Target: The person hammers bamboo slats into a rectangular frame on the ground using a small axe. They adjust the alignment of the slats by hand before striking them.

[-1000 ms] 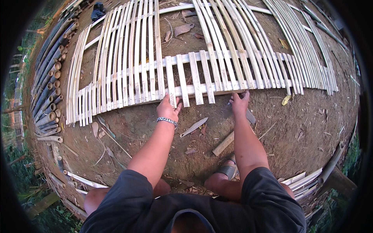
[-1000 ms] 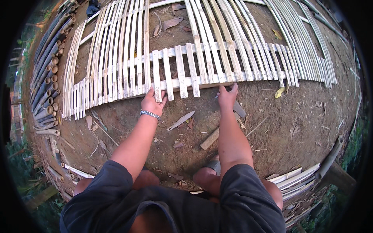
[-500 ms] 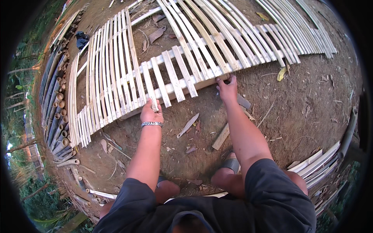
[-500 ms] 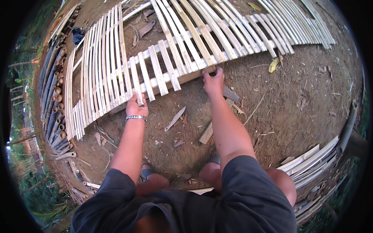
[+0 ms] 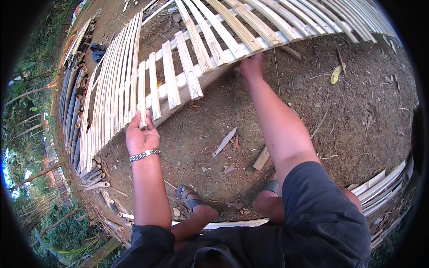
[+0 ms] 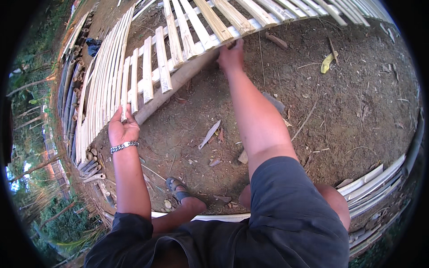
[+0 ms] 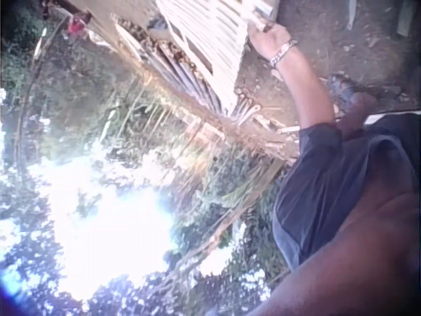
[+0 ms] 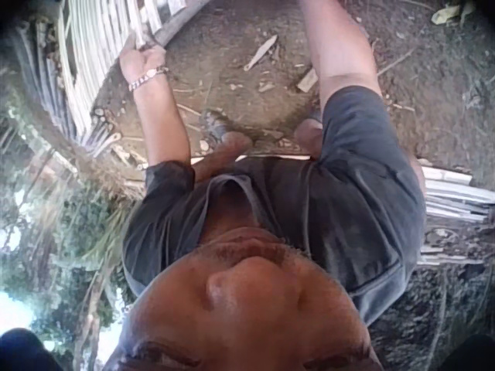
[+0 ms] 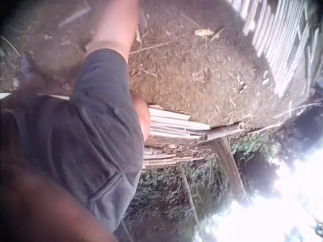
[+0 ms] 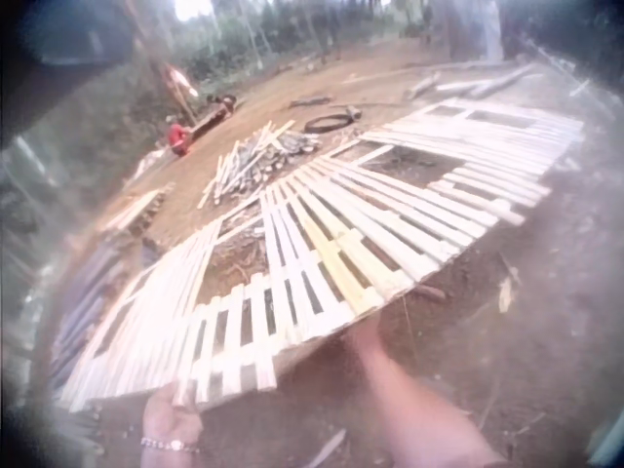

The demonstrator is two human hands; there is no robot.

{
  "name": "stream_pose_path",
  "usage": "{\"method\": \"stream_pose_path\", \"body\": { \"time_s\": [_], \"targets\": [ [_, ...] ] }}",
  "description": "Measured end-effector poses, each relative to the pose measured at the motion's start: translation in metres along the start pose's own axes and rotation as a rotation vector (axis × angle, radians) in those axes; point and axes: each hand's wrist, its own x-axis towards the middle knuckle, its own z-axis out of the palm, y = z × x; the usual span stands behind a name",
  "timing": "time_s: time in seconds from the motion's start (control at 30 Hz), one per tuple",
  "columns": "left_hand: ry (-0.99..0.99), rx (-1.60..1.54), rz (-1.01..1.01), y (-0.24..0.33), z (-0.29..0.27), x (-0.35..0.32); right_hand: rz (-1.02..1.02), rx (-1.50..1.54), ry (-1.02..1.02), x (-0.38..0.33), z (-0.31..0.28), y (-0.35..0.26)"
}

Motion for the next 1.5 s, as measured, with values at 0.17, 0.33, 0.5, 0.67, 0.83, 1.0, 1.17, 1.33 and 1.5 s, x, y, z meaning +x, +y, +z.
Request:
{"method": "stream_pose_path", "body": {
  "time_s": [0.17, 0.33, 0.5, 0.67, 0.83, 1.0, 1.17, 1.33, 1.5],
  "targets": [
    [0.050, -0.016, 0.004, 0.006, 0.018, -0.015, -0.123, 0.192, -0.175, 0.071, 0.016, 0.026],
    [0.059, 0.041, 0.000, -0.008, 0.005, -0.009, 0.017, 0.529, -0.258, 0.093, 0.024, 0.027],
    [0.099, 0.109, -0.061, -0.035, -0.007, -0.003, -0.065, 0.279, -0.177, 0.094, 0.017, 0.034],
    [0.105, 0.102, -0.139, -0.063, -0.023, 0.014, -0.169, -0.045, -0.066, 0.087, -0.001, 0.044],
    [0.066, 0.166, -0.141, -0.079, -0.035, 0.023, -0.216, -0.206, -0.016, 0.078, -0.017, 0.053],
    [0.078, 0.161, -0.174, -0.090, -0.039, 0.029, -0.250, -0.290, 0.013, 0.077, -0.033, 0.055],
    [0.064, 0.172, -0.175, -0.094, -0.045, 0.032, -0.272, -0.335, 0.028, 0.079, -0.038, 0.057],
    [0.060, 0.184, -0.203, -0.096, -0.045, 0.033, -0.287, -0.374, 0.049, 0.079, -0.044, 0.060],
    [0.035, 0.158, -0.196, -0.101, -0.051, 0.037, -0.313, -0.411, 0.057, 0.084, -0.050, 0.060]
  ]
}}
